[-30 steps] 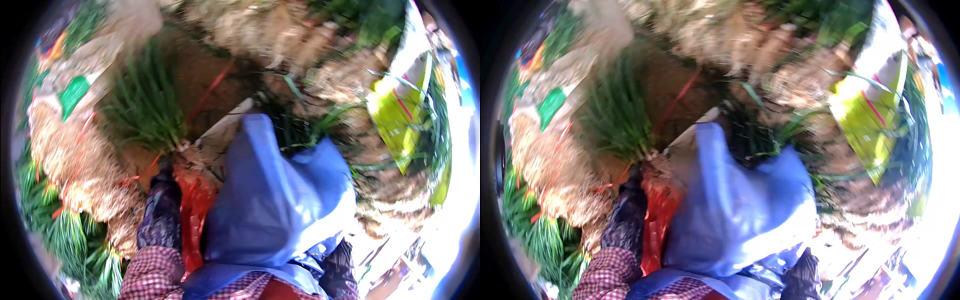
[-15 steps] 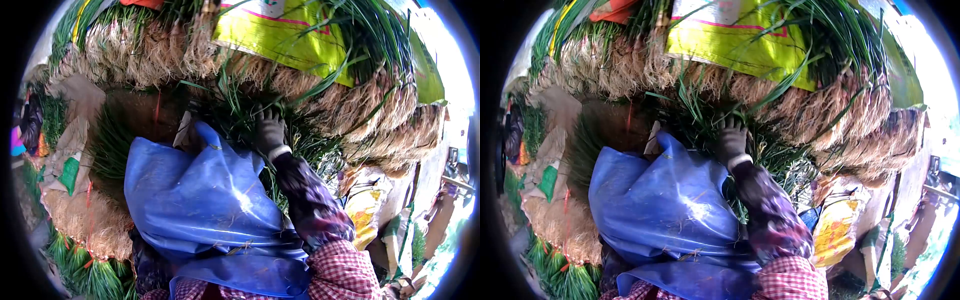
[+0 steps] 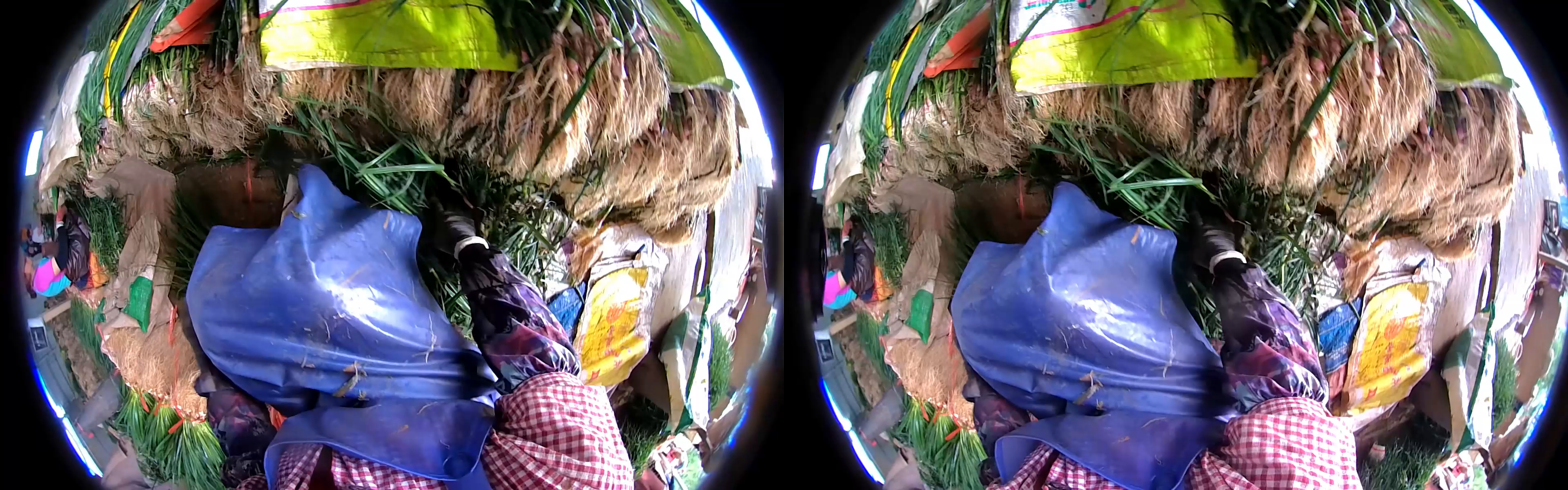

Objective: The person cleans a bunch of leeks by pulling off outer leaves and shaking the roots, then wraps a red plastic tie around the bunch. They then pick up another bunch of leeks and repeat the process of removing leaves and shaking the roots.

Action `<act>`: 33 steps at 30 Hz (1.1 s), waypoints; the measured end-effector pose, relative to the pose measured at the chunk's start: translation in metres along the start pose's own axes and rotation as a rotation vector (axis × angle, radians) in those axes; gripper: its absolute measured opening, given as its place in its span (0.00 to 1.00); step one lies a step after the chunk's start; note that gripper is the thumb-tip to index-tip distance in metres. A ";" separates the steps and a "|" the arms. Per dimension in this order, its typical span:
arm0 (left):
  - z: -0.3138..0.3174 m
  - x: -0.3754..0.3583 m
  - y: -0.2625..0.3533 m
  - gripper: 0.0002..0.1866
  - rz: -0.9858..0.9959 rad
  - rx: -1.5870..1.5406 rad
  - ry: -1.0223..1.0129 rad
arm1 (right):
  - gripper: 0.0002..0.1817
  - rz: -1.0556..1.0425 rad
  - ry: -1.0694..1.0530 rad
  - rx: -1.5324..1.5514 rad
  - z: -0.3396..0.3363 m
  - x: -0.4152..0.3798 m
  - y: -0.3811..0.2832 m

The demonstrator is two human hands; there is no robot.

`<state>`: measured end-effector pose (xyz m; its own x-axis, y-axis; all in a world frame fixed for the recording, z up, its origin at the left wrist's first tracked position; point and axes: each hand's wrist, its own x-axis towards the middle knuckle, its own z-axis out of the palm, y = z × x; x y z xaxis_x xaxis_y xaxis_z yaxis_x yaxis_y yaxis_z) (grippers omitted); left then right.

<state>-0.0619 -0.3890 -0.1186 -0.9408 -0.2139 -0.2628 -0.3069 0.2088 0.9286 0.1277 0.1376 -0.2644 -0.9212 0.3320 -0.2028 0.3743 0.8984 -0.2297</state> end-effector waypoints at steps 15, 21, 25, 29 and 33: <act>-0.009 -0.015 0.099 0.25 0.137 -0.199 -0.194 | 0.58 0.563 -0.498 0.998 0.064 -0.219 0.130; 0.033 -0.048 0.151 0.26 0.243 -0.166 -0.232 | 0.33 0.368 0.286 0.440 -0.050 -0.224 0.080; 0.086 -0.077 0.185 0.26 0.360 -0.182 -0.368 | 0.11 0.229 0.016 0.112 -0.042 -0.189 0.039; 0.133 -0.117 0.218 0.26 0.491 -0.172 -0.519 | 0.20 0.291 -0.390 0.151 -0.025 -0.154 0.026; 0.169 -0.156 0.229 0.21 0.540 -0.209 -0.639 | 0.10 0.479 -0.241 1.349 -0.130 -0.177 0.040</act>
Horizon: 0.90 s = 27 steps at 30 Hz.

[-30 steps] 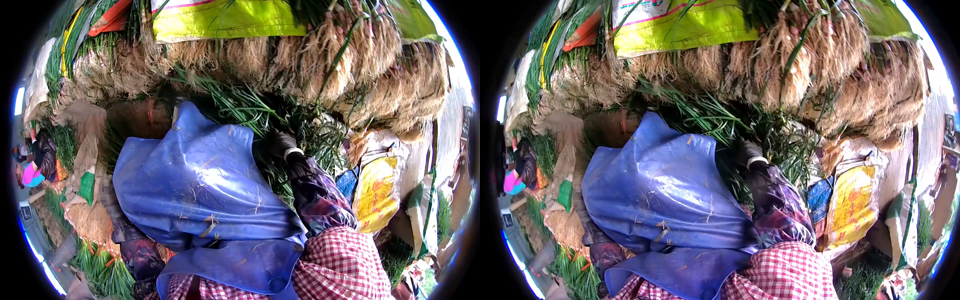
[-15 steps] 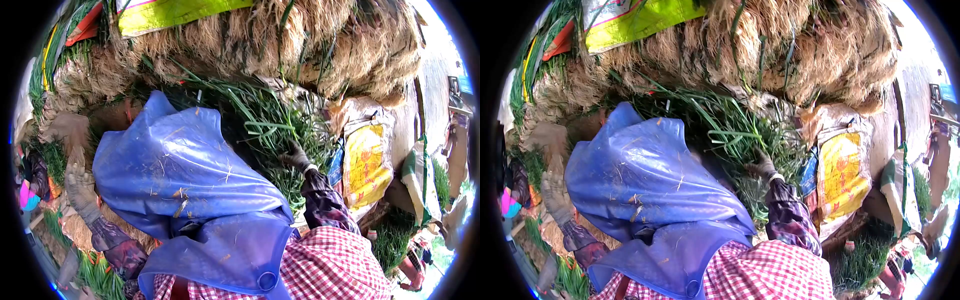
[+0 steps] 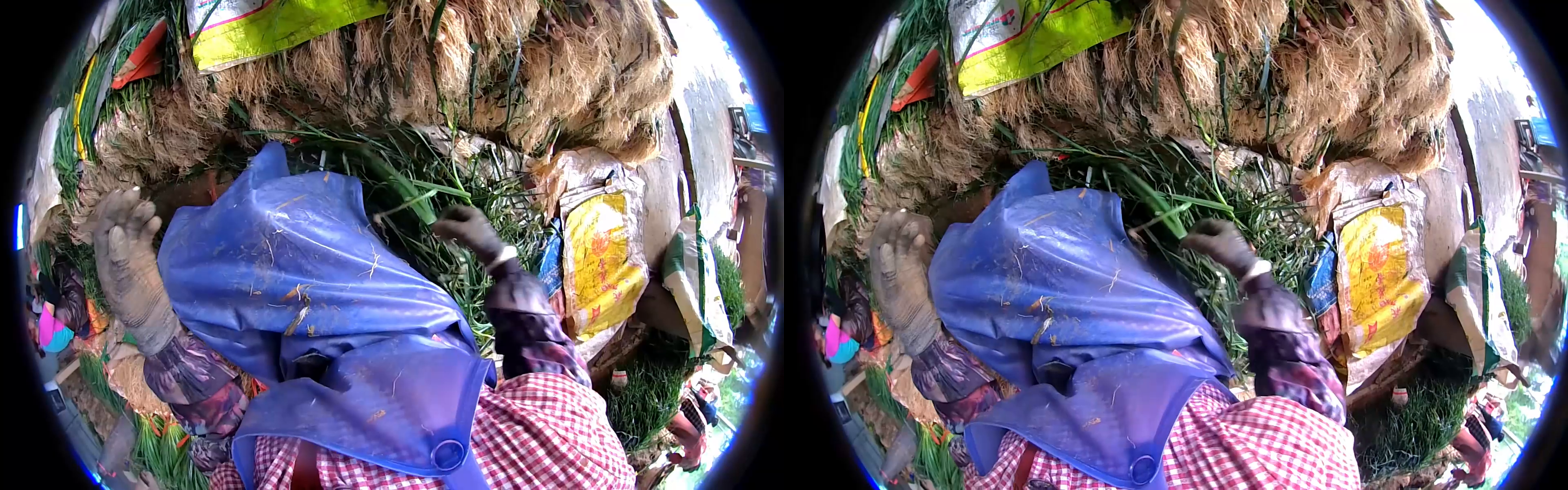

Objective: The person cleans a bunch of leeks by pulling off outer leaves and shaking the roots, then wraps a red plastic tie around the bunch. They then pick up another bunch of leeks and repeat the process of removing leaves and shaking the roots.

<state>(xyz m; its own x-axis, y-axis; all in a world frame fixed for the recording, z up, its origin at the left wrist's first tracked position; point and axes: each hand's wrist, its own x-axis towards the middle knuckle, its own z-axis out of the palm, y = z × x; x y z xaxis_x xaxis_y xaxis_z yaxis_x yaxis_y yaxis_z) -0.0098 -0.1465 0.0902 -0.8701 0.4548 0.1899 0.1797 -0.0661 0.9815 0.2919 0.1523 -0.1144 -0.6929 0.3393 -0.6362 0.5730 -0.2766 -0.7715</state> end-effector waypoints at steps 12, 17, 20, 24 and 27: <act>0.231 -0.103 -0.062 0.18 -0.574 -0.343 -0.877 | 0.14 -0.542 0.034 1.043 0.026 -0.037 -0.100; 0.222 -0.104 -0.067 0.12 -0.727 -0.424 -0.867 | 0.11 -0.493 0.301 0.723 0.027 -0.043 -0.096; 0.218 -0.105 -0.058 0.12 -0.927 -0.792 -0.870 | 0.09 -0.834 0.740 -0.021 0.013 -0.013 -0.057; 0.203 -0.097 -0.048 0.16 -0.782 -0.850 -0.819 | 0.23 0.218 -0.073 -1.389 -0.054 -0.015 0.010; 0.199 -0.097 -0.038 0.15 -0.838 -0.815 -0.799 | 0.44 -0.214 -0.168 -0.182 -0.024 -0.046 -0.021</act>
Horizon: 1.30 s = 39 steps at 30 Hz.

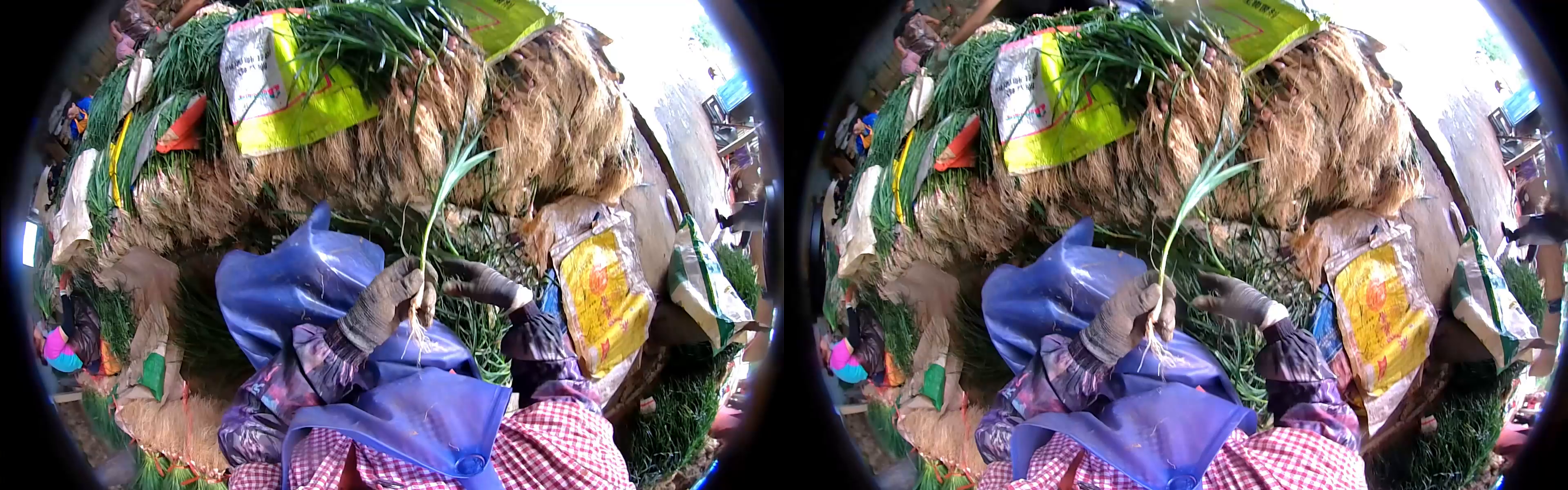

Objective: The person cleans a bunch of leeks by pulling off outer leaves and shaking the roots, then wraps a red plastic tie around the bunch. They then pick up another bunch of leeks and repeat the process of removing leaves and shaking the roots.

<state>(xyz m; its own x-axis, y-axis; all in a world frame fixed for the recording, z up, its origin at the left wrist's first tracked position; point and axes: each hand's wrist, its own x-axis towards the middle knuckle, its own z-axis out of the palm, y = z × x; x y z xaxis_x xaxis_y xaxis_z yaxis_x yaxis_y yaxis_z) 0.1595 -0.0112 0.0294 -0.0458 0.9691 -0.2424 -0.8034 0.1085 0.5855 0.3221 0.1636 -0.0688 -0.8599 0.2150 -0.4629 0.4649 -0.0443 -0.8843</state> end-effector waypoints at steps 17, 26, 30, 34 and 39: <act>0.036 -0.009 0.122 0.17 0.647 0.240 -0.111 | 0.07 -0.567 0.883 -0.596 -0.050 0.068 -0.101; -0.012 0.094 0.156 0.24 0.309 0.055 0.062 | 0.14 -0.432 1.073 -0.894 -0.162 0.202 -0.211; -0.031 0.115 0.148 0.24 0.320 0.079 0.060 | 0.13 -0.265 0.523 -0.558 -0.178 0.178 -0.227; -0.050 0.120 0.153 0.21 0.390 0.019 0.079 | 0.11 -0.303 0.070 -0.831 -0.144 0.104 -0.182; -0.053 0.131 0.152 0.19 0.407 -0.030 0.099 | 0.12 -0.323 0.079 -1.527 -0.131 0.092 -0.173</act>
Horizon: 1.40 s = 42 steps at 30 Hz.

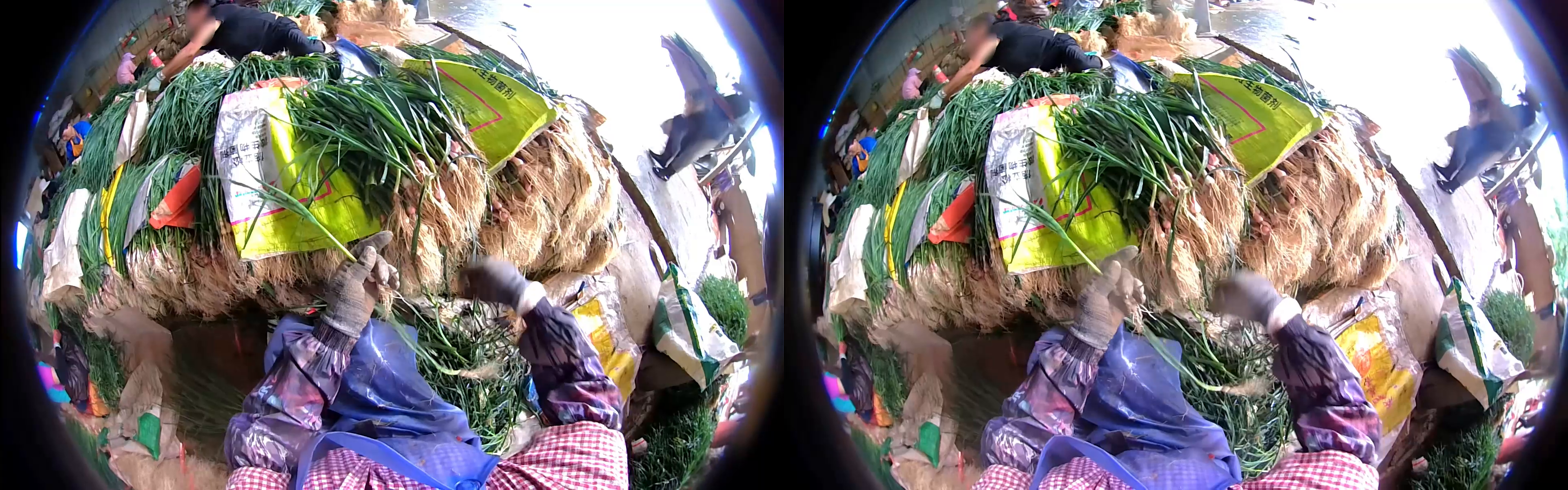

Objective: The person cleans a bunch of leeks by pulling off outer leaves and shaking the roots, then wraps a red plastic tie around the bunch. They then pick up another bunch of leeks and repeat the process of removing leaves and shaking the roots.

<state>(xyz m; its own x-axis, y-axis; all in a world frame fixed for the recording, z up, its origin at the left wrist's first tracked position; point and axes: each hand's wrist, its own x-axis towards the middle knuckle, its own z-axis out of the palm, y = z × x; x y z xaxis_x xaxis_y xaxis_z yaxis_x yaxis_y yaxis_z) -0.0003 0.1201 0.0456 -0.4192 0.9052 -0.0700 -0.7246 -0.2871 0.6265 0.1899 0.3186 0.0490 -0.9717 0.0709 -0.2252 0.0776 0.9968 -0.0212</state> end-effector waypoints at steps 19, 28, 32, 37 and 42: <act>0.012 -0.015 0.010 0.14 -0.112 0.300 0.160 | 0.14 0.068 0.859 1.102 -0.043 0.046 -0.091; 0.004 -0.052 0.037 0.22 -0.324 -0.199 -0.197 | 0.19 0.034 0.486 1.407 0.000 0.068 -0.096; 0.005 -0.067 0.051 0.22 -0.185 -0.070 -0.216 | 0.22 0.083 0.490 1.245 -0.005 0.058 -0.078; 0.017 -0.068 0.037 0.23 -0.356 -0.249 -0.207 | 0.36 -0.277 0.158 1.750 -0.054 0.076 -0.115; 0.010 -0.091 0.044 0.22 -0.365 0.035 -0.017 | 0.20 -0.206 0.407 1.328 -0.018 0.082 -0.117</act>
<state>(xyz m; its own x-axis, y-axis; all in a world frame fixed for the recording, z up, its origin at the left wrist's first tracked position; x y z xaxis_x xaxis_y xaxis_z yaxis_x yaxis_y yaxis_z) 0.0107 0.0282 0.0872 -0.1270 0.9512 -0.2812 -0.8055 0.0666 0.5889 0.0976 0.2085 0.0507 -0.9693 0.1635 0.1835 -0.1439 0.2277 -0.9630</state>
